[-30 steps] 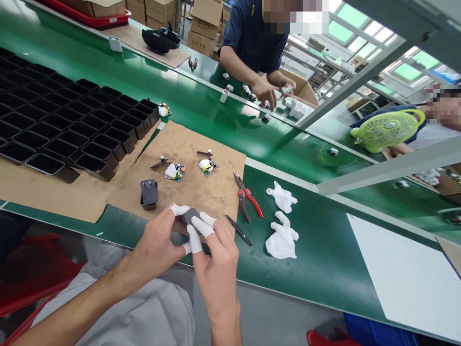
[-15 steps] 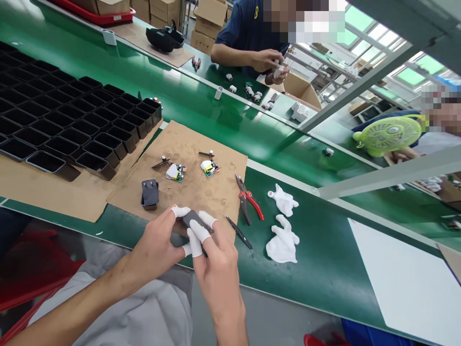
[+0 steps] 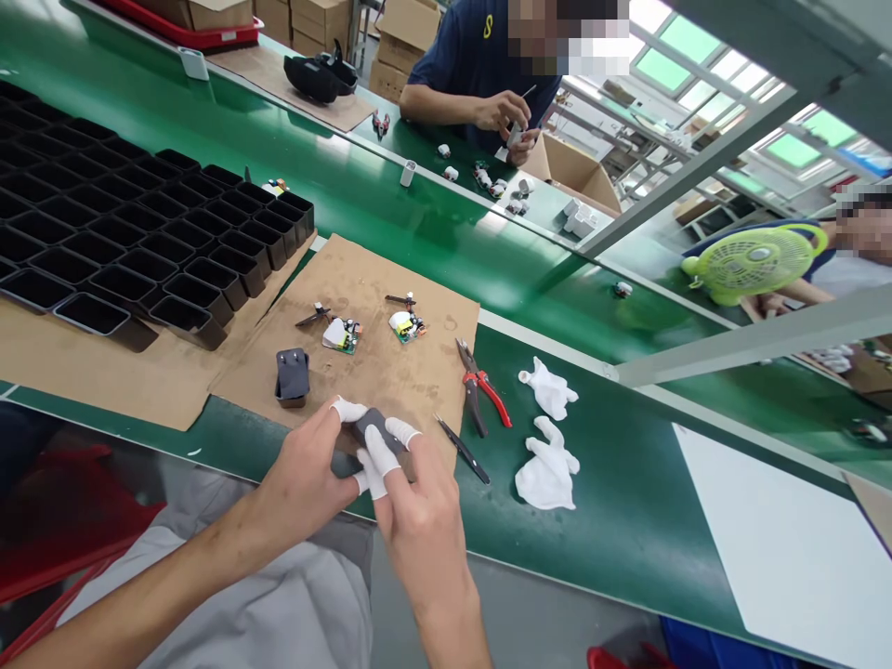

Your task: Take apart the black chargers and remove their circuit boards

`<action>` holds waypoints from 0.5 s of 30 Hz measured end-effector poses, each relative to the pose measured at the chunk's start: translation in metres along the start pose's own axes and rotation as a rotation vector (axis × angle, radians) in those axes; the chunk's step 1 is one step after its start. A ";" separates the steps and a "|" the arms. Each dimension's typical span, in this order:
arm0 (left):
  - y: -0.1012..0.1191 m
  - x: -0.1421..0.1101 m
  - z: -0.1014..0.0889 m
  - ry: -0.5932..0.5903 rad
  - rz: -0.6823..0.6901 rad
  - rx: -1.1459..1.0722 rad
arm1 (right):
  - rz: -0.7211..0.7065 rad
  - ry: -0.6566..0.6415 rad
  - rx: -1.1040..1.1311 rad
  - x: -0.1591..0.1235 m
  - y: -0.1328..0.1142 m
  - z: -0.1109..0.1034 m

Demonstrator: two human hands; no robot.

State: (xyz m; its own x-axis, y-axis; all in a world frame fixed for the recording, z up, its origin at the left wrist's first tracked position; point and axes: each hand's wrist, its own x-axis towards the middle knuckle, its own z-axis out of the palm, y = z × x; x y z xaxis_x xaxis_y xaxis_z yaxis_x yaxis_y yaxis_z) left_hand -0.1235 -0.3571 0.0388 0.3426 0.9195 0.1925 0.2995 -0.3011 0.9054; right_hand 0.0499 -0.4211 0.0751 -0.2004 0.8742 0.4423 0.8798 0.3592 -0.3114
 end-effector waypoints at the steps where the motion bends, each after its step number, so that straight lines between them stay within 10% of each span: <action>1: 0.000 0.001 -0.002 -0.011 -0.021 -0.036 | -0.004 -0.035 0.033 0.003 0.003 -0.005; 7: 0.003 0.006 -0.012 -0.076 -0.081 -0.223 | -0.021 -0.167 0.233 0.010 0.031 -0.030; 15: 0.002 -0.011 0.013 -0.018 0.021 -0.120 | 0.156 0.155 0.112 -0.005 -0.003 -0.010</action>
State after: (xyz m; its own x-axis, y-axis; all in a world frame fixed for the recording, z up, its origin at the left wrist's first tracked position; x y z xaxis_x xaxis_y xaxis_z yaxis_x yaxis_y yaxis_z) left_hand -0.1149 -0.3716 0.0335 0.3644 0.9081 0.2062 0.1836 -0.2872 0.9401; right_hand 0.0524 -0.4297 0.0822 0.0099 0.8645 0.5026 0.8397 0.2658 -0.4736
